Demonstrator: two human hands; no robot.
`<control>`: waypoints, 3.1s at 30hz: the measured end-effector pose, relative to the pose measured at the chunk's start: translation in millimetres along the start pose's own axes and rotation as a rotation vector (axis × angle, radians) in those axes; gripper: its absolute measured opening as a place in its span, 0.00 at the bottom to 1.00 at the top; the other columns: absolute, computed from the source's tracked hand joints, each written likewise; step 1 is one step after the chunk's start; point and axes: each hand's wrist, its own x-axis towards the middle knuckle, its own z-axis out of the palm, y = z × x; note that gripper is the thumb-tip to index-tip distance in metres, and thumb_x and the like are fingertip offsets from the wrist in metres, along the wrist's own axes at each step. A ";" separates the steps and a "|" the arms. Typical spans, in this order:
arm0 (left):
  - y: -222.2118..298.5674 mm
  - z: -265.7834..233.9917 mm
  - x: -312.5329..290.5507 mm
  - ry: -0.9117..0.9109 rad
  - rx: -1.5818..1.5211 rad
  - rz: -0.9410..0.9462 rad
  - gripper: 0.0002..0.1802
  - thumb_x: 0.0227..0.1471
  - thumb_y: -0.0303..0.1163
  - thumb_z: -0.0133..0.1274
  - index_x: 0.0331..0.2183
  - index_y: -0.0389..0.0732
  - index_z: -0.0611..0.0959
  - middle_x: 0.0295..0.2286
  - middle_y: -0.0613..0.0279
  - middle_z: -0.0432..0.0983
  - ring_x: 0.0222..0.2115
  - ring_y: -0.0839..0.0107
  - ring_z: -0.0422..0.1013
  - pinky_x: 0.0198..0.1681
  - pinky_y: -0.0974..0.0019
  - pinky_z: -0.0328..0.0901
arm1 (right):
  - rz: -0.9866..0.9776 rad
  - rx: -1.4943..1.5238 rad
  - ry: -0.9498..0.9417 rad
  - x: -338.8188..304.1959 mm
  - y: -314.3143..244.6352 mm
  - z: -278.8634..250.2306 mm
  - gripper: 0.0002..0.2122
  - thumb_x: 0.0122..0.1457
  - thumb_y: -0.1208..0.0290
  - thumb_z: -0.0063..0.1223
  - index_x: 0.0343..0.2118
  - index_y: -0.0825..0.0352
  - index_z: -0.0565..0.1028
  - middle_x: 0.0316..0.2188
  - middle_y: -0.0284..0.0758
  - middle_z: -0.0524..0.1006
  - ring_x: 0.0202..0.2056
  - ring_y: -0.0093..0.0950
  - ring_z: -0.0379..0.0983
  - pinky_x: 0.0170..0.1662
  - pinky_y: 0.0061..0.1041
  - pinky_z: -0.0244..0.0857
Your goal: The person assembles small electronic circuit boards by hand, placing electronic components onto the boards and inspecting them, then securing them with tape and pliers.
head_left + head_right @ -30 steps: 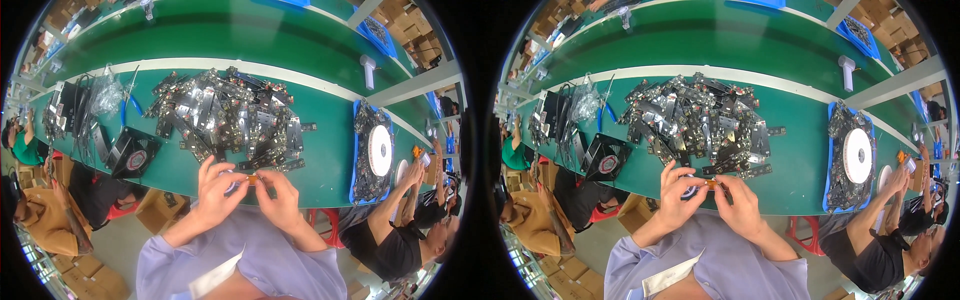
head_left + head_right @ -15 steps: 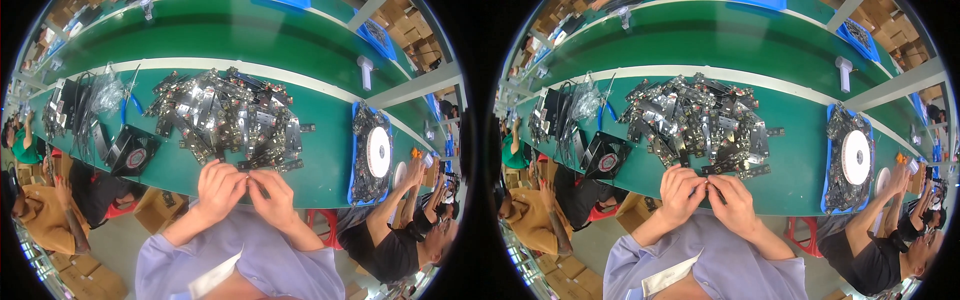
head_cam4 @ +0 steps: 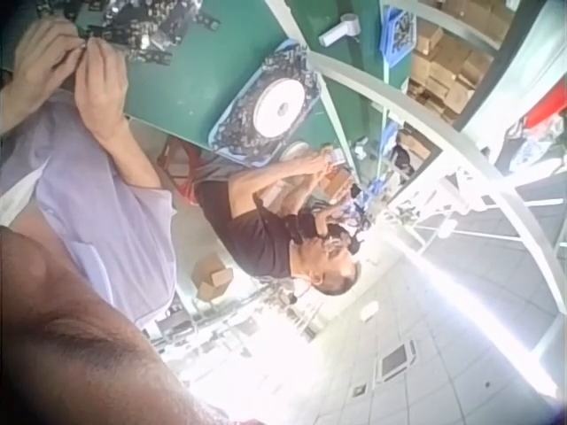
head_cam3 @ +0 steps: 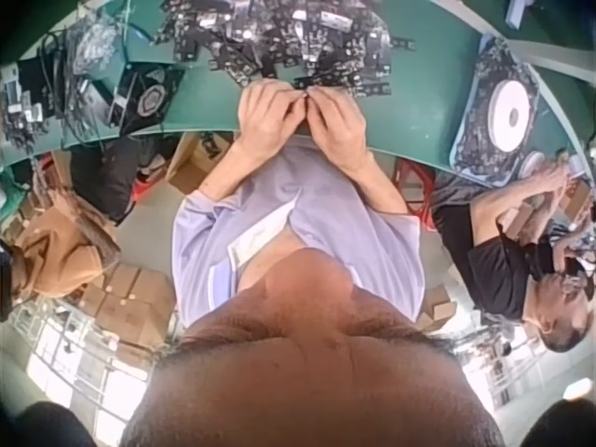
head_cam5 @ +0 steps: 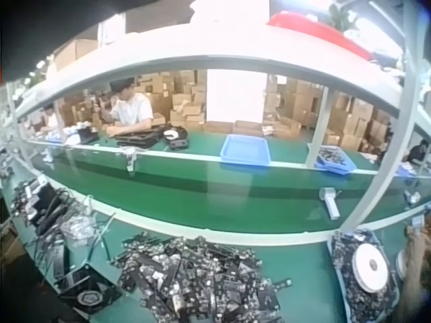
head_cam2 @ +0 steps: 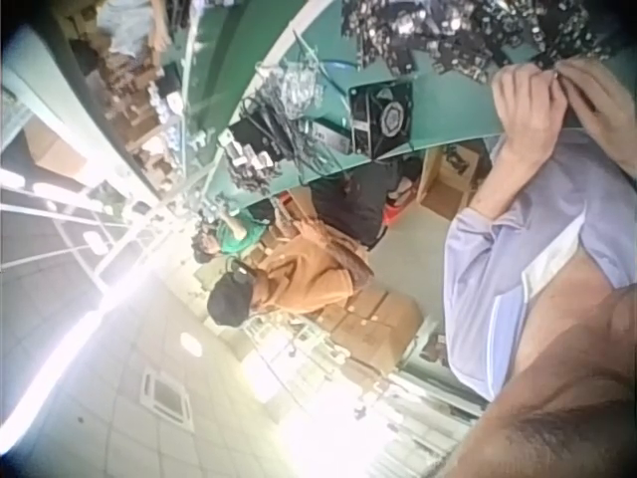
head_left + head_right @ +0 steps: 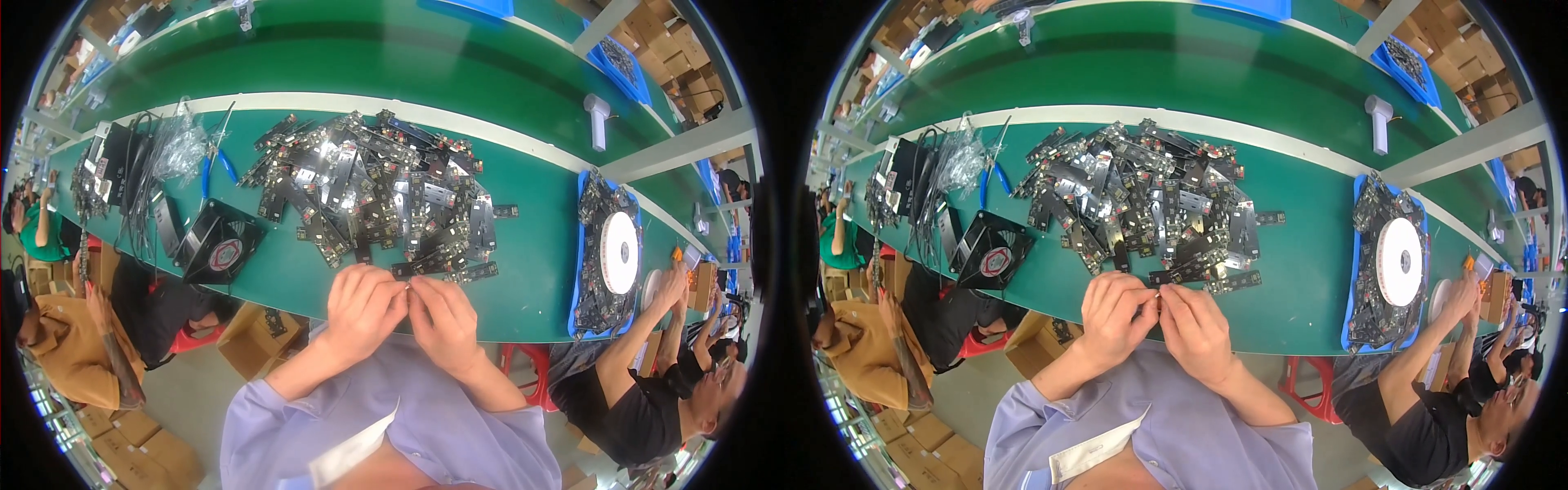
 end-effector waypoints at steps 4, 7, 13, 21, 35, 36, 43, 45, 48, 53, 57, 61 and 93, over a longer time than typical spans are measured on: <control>-0.3 -0.2 1.4 -0.009 0.013 0.002 0.14 0.42 0.21 0.68 0.34 0.39 0.83 0.33 0.62 0.77 0.36 0.59 0.76 0.44 0.55 0.70 | -0.059 -0.025 0.005 1.8 1.3 1.0 0.16 0.52 0.88 0.66 0.45 0.72 0.81 0.41 0.43 0.83 0.36 0.40 0.81 0.37 0.33 0.76; -0.9 -1.7 1.6 -0.026 0.020 0.014 0.14 0.42 0.21 0.67 0.34 0.39 0.83 0.33 0.62 0.77 0.36 0.59 0.76 0.44 0.55 0.70 | -0.033 0.006 -0.024 3.1 3.1 -1.4 0.16 0.52 0.87 0.67 0.45 0.72 0.81 0.40 0.42 0.83 0.36 0.40 0.81 0.38 0.33 0.76; -2.6 -4.7 3.7 -0.090 0.035 0.072 0.15 0.44 0.22 0.67 0.38 0.37 0.84 0.36 0.61 0.77 0.38 0.60 0.75 0.46 0.54 0.69 | 0.046 0.051 -0.090 10.1 5.0 -8.3 0.13 0.54 0.86 0.66 0.43 0.72 0.80 0.39 0.43 0.83 0.37 0.41 0.82 0.39 0.34 0.77; -3.5 -6.0 2.2 -0.090 0.007 0.093 0.18 0.44 0.22 0.67 0.41 0.34 0.84 0.38 0.58 0.77 0.40 0.57 0.74 0.48 0.53 0.69 | -0.015 0.005 -0.080 9.4 7.6 -3.1 0.13 0.53 0.86 0.66 0.42 0.72 0.79 0.37 0.42 0.82 0.36 0.41 0.81 0.39 0.35 0.77; -6.3 -4.2 1.1 -0.045 0.052 0.006 0.15 0.42 0.21 0.69 0.36 0.40 0.86 0.38 0.62 0.81 0.44 0.57 0.76 0.54 0.50 0.68 | 0.039 -0.023 -0.110 6.6 2.3 -18.4 0.15 0.52 0.85 0.69 0.44 0.71 0.81 0.38 0.41 0.82 0.38 0.42 0.79 0.44 0.40 0.72; -5.7 -5.0 -0.1 -0.049 0.048 0.010 0.15 0.42 0.21 0.69 0.36 0.40 0.86 0.38 0.62 0.81 0.44 0.57 0.76 0.54 0.50 0.68 | 0.044 -0.026 -0.106 2.0 4.3 -19.5 0.15 0.52 0.85 0.69 0.44 0.71 0.81 0.38 0.41 0.82 0.38 0.42 0.79 0.44 0.40 0.72; -16.8 -13.5 -12.4 -0.192 -0.016 0.025 0.15 0.46 0.27 0.69 0.39 0.42 0.85 0.42 0.63 0.81 0.49 0.55 0.74 0.62 0.43 0.62 | -0.064 0.032 -0.116 -1.2 10.6 -21.4 0.16 0.52 0.85 0.68 0.45 0.71 0.81 0.40 0.41 0.83 0.39 0.41 0.80 0.43 0.36 0.75; -18.3 -13.6 -14.0 -0.214 -0.046 0.035 0.15 0.47 0.28 0.69 0.39 0.42 0.85 0.43 0.63 0.81 0.50 0.55 0.74 0.62 0.42 0.61 | -0.080 0.087 -0.118 -1.8 9.7 -21.7 0.16 0.52 0.85 0.69 0.45 0.71 0.81 0.40 0.41 0.83 0.39 0.40 0.81 0.42 0.35 0.75; -14.7 -11.6 -12.5 -0.181 0.053 0.118 0.16 0.48 0.28 0.69 0.41 0.41 0.85 0.44 0.62 0.81 0.50 0.54 0.74 0.62 0.41 0.61 | -0.016 0.152 -0.107 -6.1 11.6 -23.4 0.15 0.54 0.82 0.70 0.45 0.70 0.83 0.43 0.39 0.83 0.38 0.36 0.80 0.40 0.33 0.75; -16.4 -17.2 -9.6 -0.252 0.038 0.158 0.17 0.46 0.25 0.71 0.41 0.41 0.87 0.45 0.62 0.82 0.52 0.54 0.75 0.64 0.41 0.62 | 0.207 0.267 -0.129 -9.3 16.3 -29.5 0.13 0.54 0.81 0.71 0.43 0.69 0.85 0.42 0.40 0.84 0.40 0.36 0.82 0.44 0.31 0.76; -19.4 -22.0 -9.2 -0.262 -0.029 0.135 0.16 0.47 0.25 0.70 0.41 0.40 0.87 0.44 0.61 0.82 0.52 0.54 0.75 0.63 0.41 0.63 | 0.269 0.270 -0.119 -8.9 12.4 -30.3 0.13 0.55 0.80 0.71 0.44 0.70 0.85 0.42 0.40 0.84 0.42 0.36 0.82 0.45 0.31 0.76; -16.5 -20.4 -5.0 -0.265 -0.043 0.107 0.14 0.48 0.24 0.68 0.39 0.39 0.86 0.43 0.60 0.82 0.50 0.54 0.75 0.62 0.43 0.65 | 0.332 0.302 -0.150 -6.2 12.4 -30.5 0.12 0.54 0.80 0.72 0.43 0.69 0.85 0.42 0.41 0.84 0.43 0.36 0.82 0.46 0.31 0.77; -39.6 -31.5 -5.9 -0.501 0.117 0.480 0.12 0.50 0.32 0.60 0.38 0.39 0.83 0.47 0.51 0.77 0.57 0.51 0.70 0.67 0.42 0.60 | 0.204 0.127 -0.283 -2.0 10.2 -31.2 0.11 0.51 0.78 0.74 0.37 0.69 0.86 0.41 0.41 0.85 0.43 0.41 0.80 0.49 0.37 0.74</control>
